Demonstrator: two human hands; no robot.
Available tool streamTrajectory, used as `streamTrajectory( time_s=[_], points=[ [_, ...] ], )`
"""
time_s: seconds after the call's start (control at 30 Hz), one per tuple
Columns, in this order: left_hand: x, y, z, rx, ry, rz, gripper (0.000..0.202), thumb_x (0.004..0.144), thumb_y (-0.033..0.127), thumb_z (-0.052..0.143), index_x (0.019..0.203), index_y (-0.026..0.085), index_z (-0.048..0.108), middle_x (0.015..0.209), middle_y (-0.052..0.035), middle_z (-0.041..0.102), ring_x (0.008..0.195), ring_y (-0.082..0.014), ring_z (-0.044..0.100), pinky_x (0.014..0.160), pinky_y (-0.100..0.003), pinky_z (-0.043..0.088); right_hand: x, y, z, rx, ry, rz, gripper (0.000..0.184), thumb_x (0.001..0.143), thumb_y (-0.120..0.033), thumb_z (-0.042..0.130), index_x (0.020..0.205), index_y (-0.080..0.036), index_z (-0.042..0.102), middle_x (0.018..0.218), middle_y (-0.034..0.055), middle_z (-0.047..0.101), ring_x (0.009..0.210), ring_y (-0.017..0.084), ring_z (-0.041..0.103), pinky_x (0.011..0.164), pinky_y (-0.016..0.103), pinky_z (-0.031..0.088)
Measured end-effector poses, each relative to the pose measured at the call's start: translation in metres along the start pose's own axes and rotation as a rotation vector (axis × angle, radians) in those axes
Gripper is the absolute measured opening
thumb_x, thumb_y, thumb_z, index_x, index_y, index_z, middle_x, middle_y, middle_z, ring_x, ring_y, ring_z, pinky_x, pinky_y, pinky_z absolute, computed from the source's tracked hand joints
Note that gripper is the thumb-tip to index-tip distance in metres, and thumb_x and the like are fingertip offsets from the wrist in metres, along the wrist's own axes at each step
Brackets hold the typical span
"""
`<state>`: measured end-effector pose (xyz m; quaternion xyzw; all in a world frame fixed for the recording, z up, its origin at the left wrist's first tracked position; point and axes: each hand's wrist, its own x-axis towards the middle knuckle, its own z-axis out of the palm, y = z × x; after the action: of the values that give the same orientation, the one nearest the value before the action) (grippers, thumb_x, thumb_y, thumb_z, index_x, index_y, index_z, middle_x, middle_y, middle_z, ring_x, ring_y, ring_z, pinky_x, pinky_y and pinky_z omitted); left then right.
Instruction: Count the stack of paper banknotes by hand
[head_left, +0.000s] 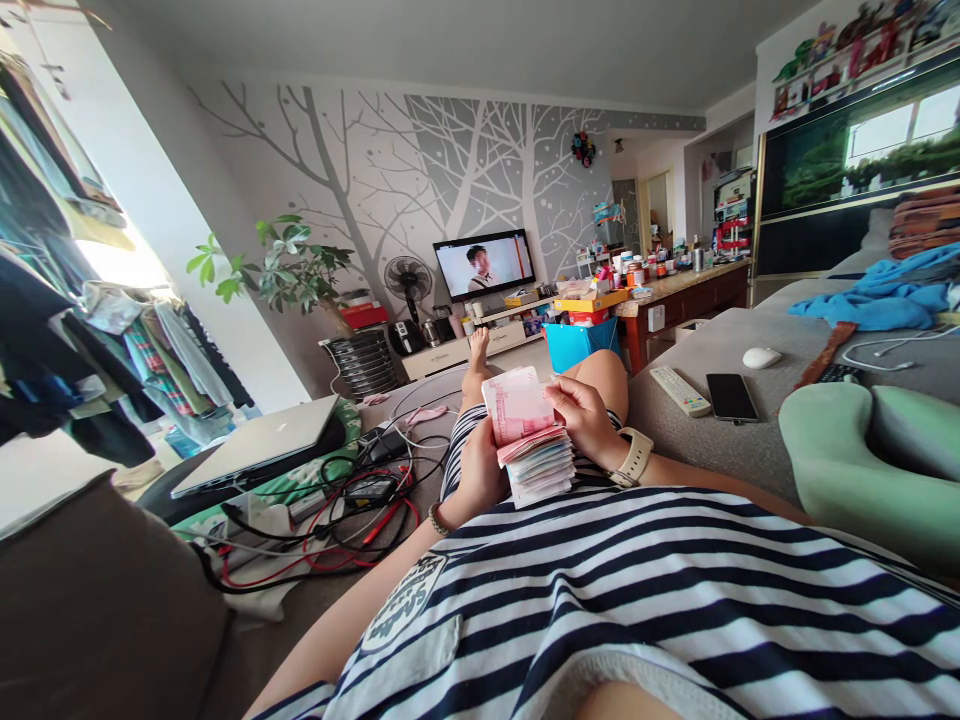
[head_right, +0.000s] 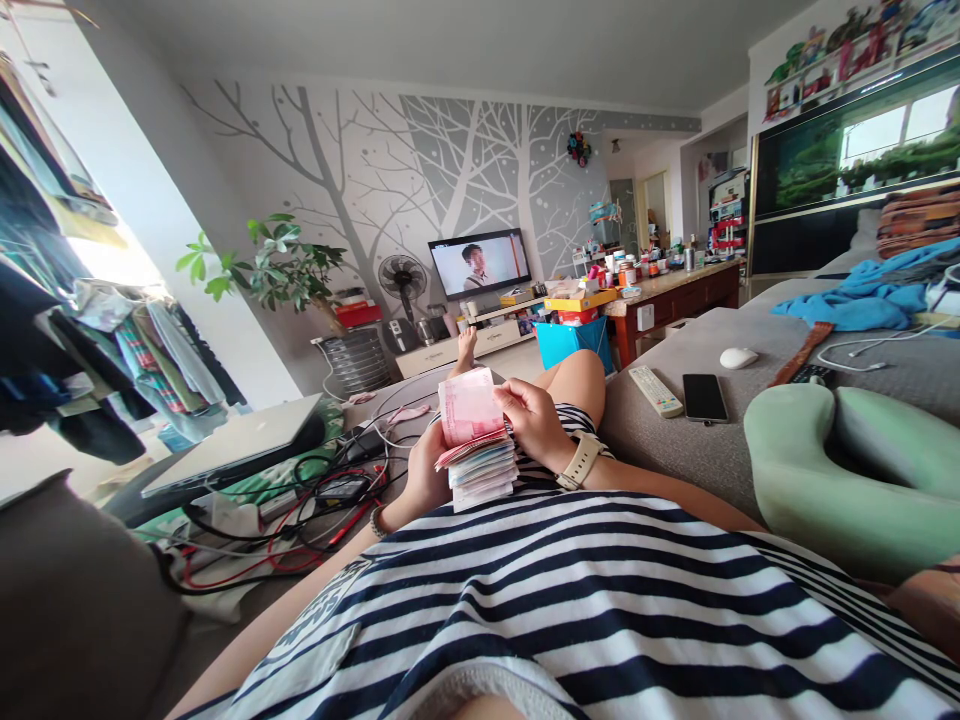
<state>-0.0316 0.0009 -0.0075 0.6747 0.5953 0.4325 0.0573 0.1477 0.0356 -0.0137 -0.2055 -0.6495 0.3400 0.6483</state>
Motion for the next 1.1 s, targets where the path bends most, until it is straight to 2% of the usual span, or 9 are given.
streamTrajectory(
  time_s=[0.2, 0.43, 0.77, 0.87, 1.0, 1.1],
  points=[
    [-0.001, 0.005, -0.002, -0.02, 0.006, -0.012, 0.006, 0.082, 0.026, 0.053, 0.078, 0.023, 0.056, 0.089, -0.0066, 0.075, 0.083, -0.0235, 0.063, 0.078, -0.032, 0.049, 0.001, 0.002, 0.0, -0.006, 0.012, -0.022, 0.047, 0.091, -0.06, 0.065, 0.068, -0.023, 0.049, 0.065, -0.0026, 0.043, 0.066, 0.016, 0.04, 0.063, 0.031, 0.032],
    [0.0, 0.004, -0.002, -0.047, 0.012, -0.022, 0.003, 0.08, 0.023, 0.054, 0.078, 0.023, 0.057, 0.086, -0.0052, 0.073, 0.085, -0.024, 0.064, 0.081, -0.033, 0.05, 0.001, 0.002, 0.0, -0.027, 0.017, -0.028, 0.047, 0.091, -0.062, 0.063, 0.068, -0.023, 0.05, 0.065, -0.0024, 0.045, 0.066, 0.016, 0.042, 0.064, 0.031, 0.033],
    [0.001, 0.005, -0.001, -0.047, 0.036, -0.032, 0.008, 0.08, 0.02, 0.058, 0.074, 0.025, 0.057, 0.082, -0.0044, 0.074, 0.082, -0.0248, 0.066, 0.077, -0.032, 0.05, 0.001, 0.001, -0.001, -0.036, 0.007, -0.03, 0.048, 0.093, -0.062, 0.064, 0.069, -0.023, 0.05, 0.065, -0.0024, 0.045, 0.066, 0.016, 0.041, 0.063, 0.031, 0.033],
    [0.0, 0.008, -0.003, -0.078, 0.043, -0.035, 0.009, 0.08, 0.02, 0.057, 0.072, 0.024, 0.057, 0.081, -0.0051, 0.073, 0.081, -0.0247, 0.065, 0.077, -0.033, 0.052, 0.0, 0.001, 0.0, -0.037, 0.018, -0.031, 0.052, 0.091, -0.068, 0.065, 0.068, -0.023, 0.05, 0.065, -0.0021, 0.045, 0.064, 0.016, 0.042, 0.061, 0.031, 0.034],
    [-0.001, 0.01, -0.004, -0.155, 0.035, -0.051, 0.012, 0.083, 0.021, 0.054, 0.074, 0.023, 0.062, 0.085, -0.0054, 0.075, 0.087, -0.0257, 0.068, 0.083, -0.035, 0.055, 0.0, 0.002, 0.002, 0.045, -0.021, 0.021, 0.064, 0.088, -0.085, 0.057, 0.07, -0.024, 0.054, 0.061, -0.0004, 0.053, 0.056, 0.016, 0.046, 0.056, 0.031, 0.035],
    [0.0, 0.012, -0.003, -0.221, 0.057, -0.103, 0.017, 0.086, 0.02, 0.051, 0.073, 0.023, 0.063, 0.085, -0.0045, 0.076, 0.09, -0.0254, 0.068, 0.087, -0.036, 0.056, 0.0, 0.004, 0.002, 0.058, -0.053, 0.03, 0.066, 0.088, -0.087, 0.056, 0.069, -0.023, 0.055, 0.056, -0.0011, 0.053, 0.053, 0.015, 0.047, 0.057, 0.031, 0.037]
  ],
)
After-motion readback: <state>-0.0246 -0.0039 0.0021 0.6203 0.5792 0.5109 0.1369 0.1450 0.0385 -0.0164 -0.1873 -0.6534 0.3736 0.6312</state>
